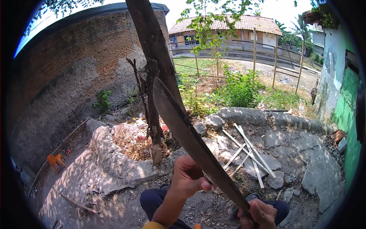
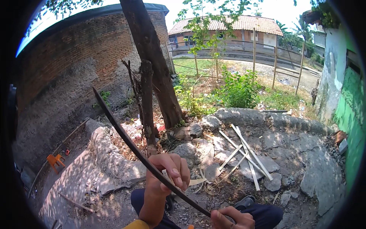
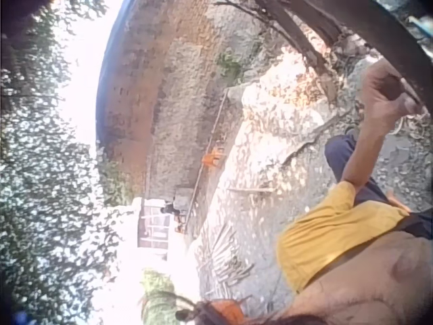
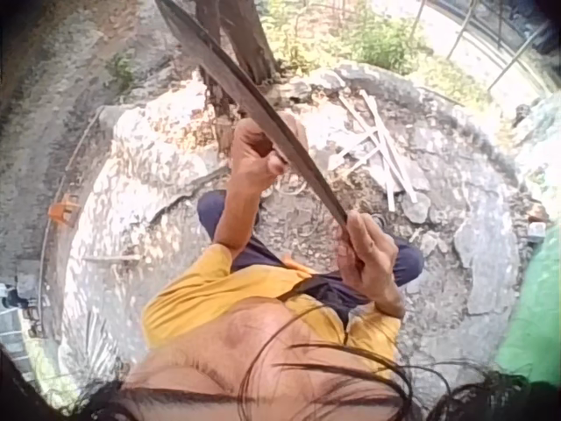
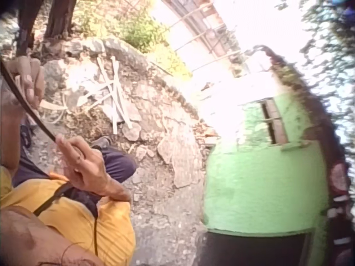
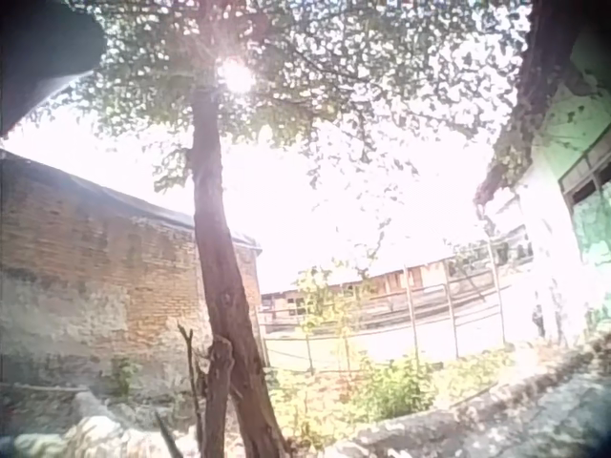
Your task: The person splits bamboo strips using a knife, peels the thin splints apart by hand, and bends the strips by hand.
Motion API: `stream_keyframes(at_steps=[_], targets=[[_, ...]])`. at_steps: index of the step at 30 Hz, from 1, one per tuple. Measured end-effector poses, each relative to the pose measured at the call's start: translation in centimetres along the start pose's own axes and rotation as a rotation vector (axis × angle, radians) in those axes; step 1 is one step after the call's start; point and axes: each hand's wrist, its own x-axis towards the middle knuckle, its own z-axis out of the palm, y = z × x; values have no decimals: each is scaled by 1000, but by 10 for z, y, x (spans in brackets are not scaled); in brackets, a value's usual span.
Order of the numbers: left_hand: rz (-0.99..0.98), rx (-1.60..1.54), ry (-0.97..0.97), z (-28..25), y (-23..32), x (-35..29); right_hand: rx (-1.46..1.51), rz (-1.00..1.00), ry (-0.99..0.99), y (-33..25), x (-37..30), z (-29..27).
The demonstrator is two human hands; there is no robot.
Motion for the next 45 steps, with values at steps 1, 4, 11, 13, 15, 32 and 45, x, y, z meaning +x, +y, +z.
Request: stream_keyframes(at_steps=[1, 4, 11, 13, 15, 32, 45], targets=[[13, 16, 15, 2, -2, -1, -14, -2, 3, 0, -1, 0], [29, 54, 102, 6, -13, 0, -52, 0, 17, 1, -6, -2], [-16, -95, -102, -1, -21, 16, -158, 35, 81, 10, -20, -1], [-101, -168, -58, 0, -19, 16, -94, 56, 78, 11, -23, 1], [-94, -43, -18, 1, -20, 17, -145, 54, 94, 10, -25, 3], [319, 204, 9, -13, -32, 5, -172, 144, 87, 10, -19, 30], [150, 190, 24, -13, -5, -8, 4, 119, 136, 28, -30, 38]])
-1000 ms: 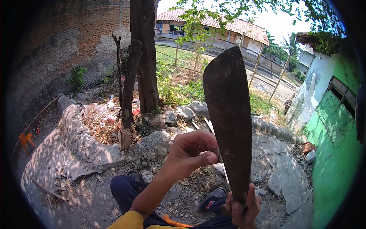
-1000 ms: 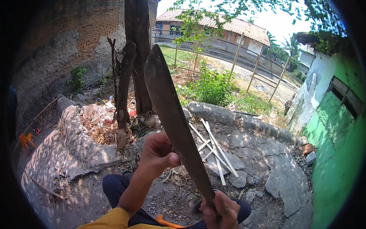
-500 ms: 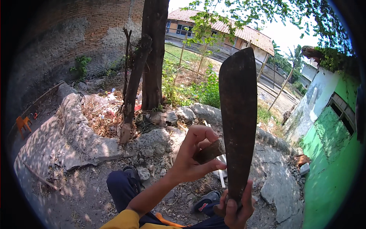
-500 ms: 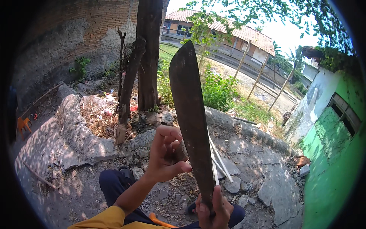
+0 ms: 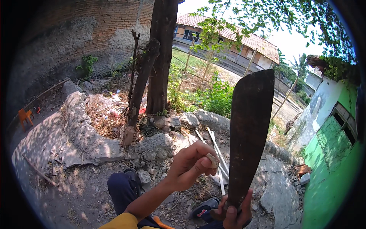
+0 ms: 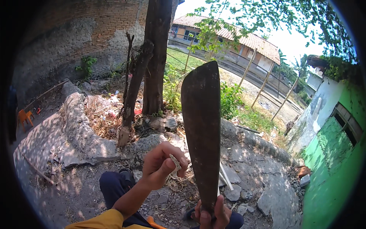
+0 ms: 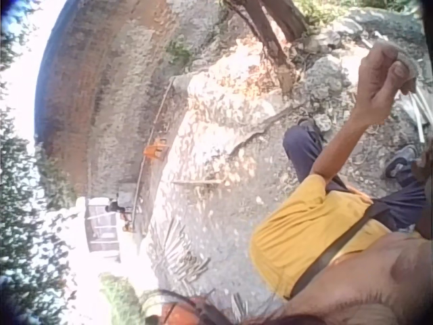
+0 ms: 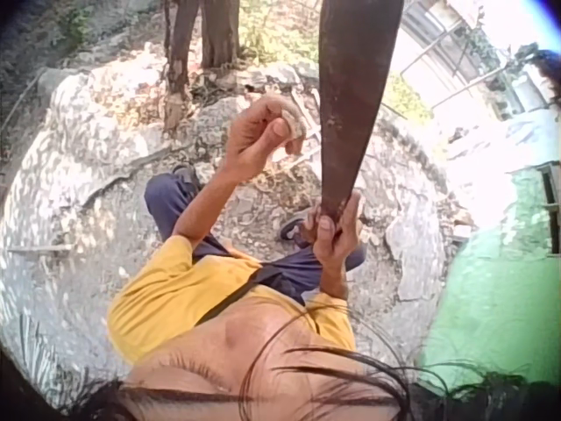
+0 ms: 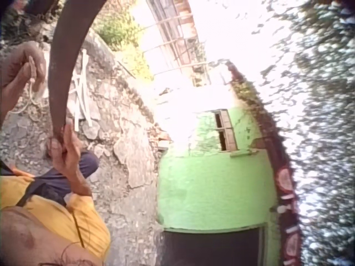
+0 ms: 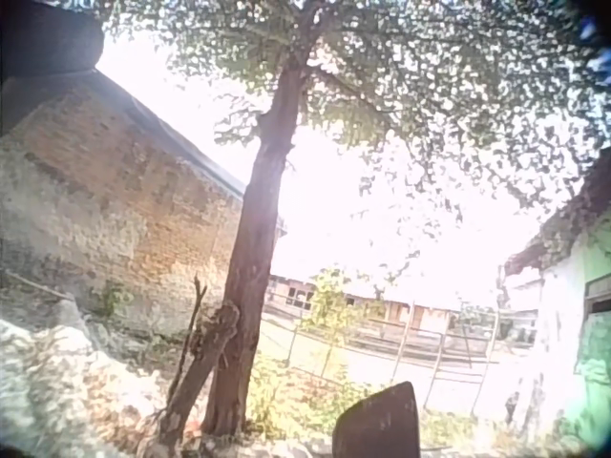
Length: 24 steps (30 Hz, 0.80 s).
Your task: The person splits bamboo strips using a knife, peels the thin splints apart by hand, and bends the strips by hand.
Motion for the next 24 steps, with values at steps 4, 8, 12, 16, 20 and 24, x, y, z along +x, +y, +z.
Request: stream_keyframes(at_steps=[4, 8, 12, 16, 20, 24], targets=[[2, 27, 26, 5, 0, 1, -73, -38, -6, 1, -1, 4], [-8, 44, 18, 6, 0, 2, -151, -104, -13, -2, 4, 6], [-25, -22, 5, 4, 0, 3, -107, -117, -2, -5, 10, 8], [-14, -46, 21, 5, 0, 2, -145, -105, -35, -3, 11, 9], [-14, -73, 12, 5, -2, 2, -186, -108, -7, 0, 9, 12], [-4, -63, -8, 3, -2, 3, -191, -124, -9, -1, 9, 12]])
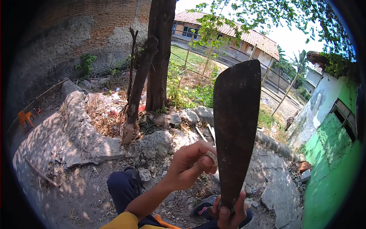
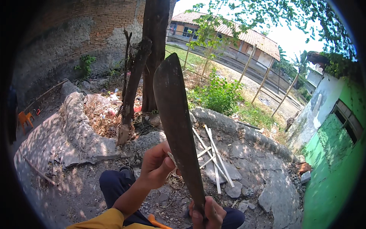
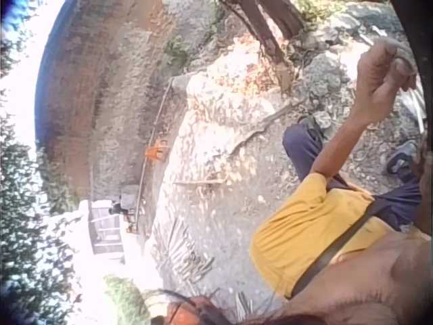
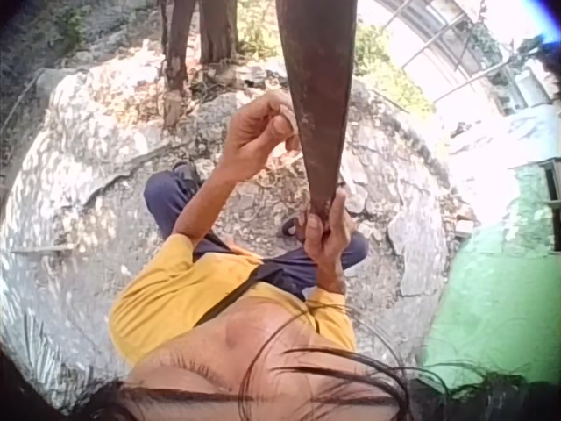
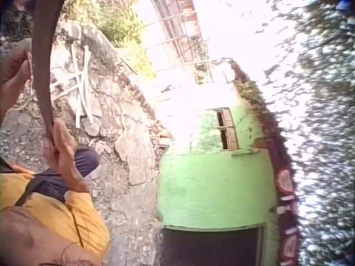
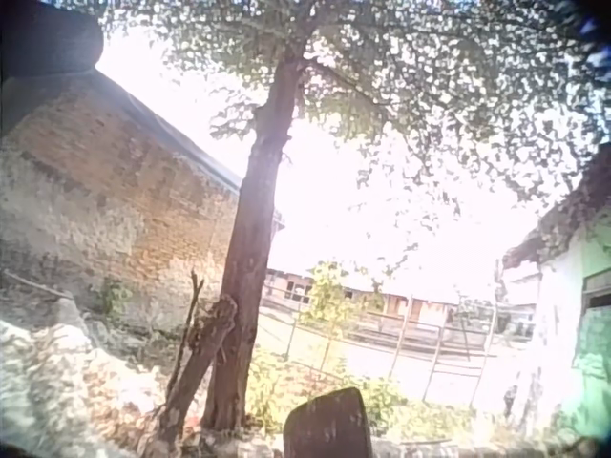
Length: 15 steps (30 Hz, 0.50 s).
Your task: The person splits bamboo strips using a knife, peels the thin splints apart by hand, and bends the strips by hand.
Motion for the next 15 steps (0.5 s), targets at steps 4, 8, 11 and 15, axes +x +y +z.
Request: stream_keyframes(at_steps=[4, 8, 11, 15], targets=[[7, 13, 1, 0, -1, 0, -13, -14, -12, 0, 3, -3], [6, 29, 0, 0, -1, -1, -81, -53, -24, -1, 6, -5], [-1, 35, 6, -1, 0, -1, -149, -63, -20, -5, 8, -8], [-3, 21, 11, -3, 0, 1, -184, -80, -53, -13, 13, -16]])
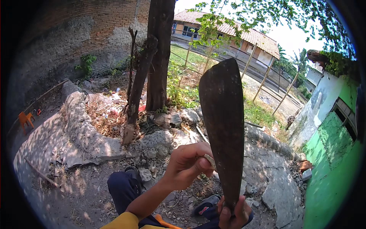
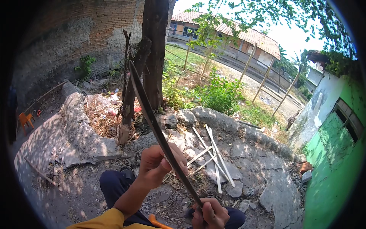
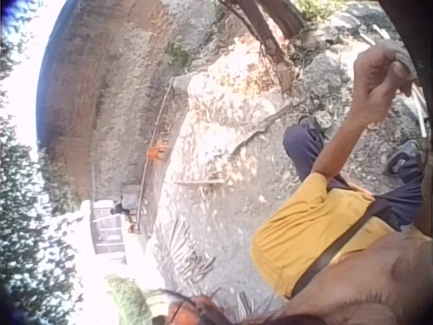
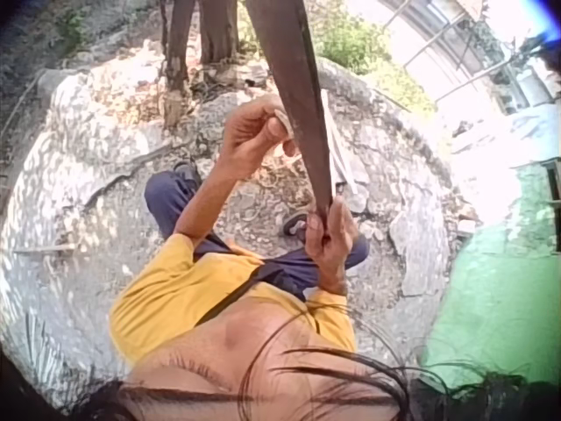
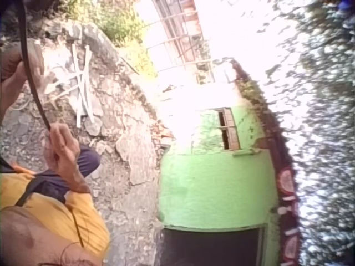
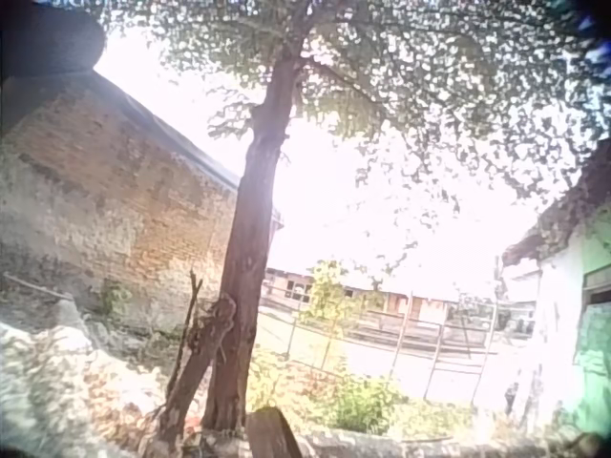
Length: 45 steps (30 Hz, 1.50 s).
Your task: The person splits bamboo strips using a knife, peels the thin splints apart by hand, and bends the strips by hand.
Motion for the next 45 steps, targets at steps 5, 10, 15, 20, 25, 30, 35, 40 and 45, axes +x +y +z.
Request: stream_keyframes(at_steps=[5, 10, 15, 20, 25, 30, 35, 40, 45], targets=[[66, 26, 15, 1, 0, 3, 43, 18, -12, 0, 3, 4], [74, 54, 37, 0, 4, 4, 137, 19, 1, 8, 1, 7], [31, 64, -30, -5, 7, 6, 228, 27, -14, 16, 5, -7], [26, 62, -53, -6, 7, 8, 108, -33, -46, 19, 15, -25], [64, 129, -19, -3, 8, 9, -48, -87, -24, 9, 16, -28], [32, 75, -54, -3, 11, 11, 303, 82, -73, 15, 12, -29], [-44, 71, -30, -3, 8, 18, 188, 95, -35, 25, 13, -29], [-113, -31, -60, -7, 0, 38, 274, 177, -79, 35, 36, -37], [-162, -25, -54, -22, -24, 54, 129, 201, -113, 47, 58, -42]])
